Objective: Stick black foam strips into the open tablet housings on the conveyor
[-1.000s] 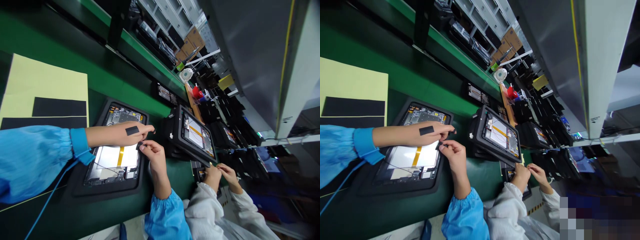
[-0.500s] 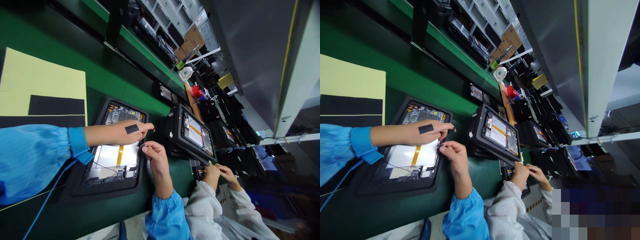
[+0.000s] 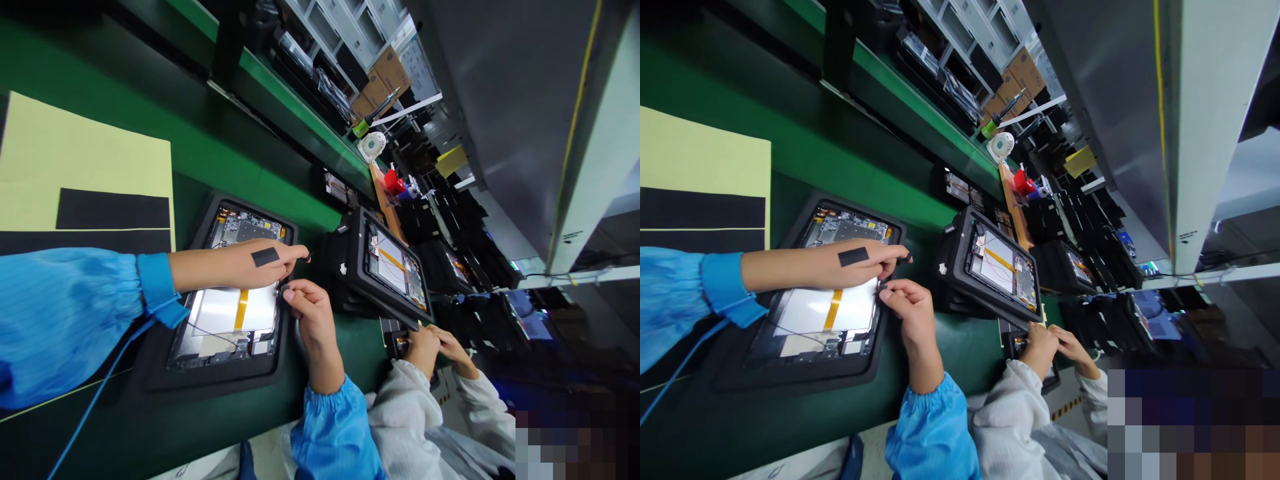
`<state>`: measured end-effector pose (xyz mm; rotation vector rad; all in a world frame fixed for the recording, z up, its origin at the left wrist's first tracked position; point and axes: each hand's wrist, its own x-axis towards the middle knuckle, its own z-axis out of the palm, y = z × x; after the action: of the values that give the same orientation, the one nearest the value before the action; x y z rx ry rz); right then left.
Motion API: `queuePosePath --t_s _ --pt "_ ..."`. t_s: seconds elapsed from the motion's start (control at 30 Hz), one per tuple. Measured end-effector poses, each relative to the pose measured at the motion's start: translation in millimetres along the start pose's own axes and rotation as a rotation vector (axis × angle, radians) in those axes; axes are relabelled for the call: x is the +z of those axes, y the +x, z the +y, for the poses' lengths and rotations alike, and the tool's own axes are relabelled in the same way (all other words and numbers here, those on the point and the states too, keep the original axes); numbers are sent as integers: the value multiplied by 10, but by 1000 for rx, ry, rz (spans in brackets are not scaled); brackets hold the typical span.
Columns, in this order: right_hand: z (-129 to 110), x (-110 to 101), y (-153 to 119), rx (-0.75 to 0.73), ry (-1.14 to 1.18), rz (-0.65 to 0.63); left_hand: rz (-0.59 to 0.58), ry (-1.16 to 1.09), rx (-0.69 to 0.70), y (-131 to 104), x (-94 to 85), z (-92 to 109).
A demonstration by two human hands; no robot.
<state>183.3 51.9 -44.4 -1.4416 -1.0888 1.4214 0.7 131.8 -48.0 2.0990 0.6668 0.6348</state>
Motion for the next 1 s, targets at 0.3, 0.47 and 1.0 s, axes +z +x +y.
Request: queuePosePath --t_s 0.3,0.47,1.0 --pt "27 -8 28 8 -29 -15 18 -2 1 -40 -10 58" --pt "55 16 57 -24 -67 -19 -2 7 -24 -1 9 3" --pt "-42 23 69 -149 -286 -32 9 -52 -13 -10 31 -21"
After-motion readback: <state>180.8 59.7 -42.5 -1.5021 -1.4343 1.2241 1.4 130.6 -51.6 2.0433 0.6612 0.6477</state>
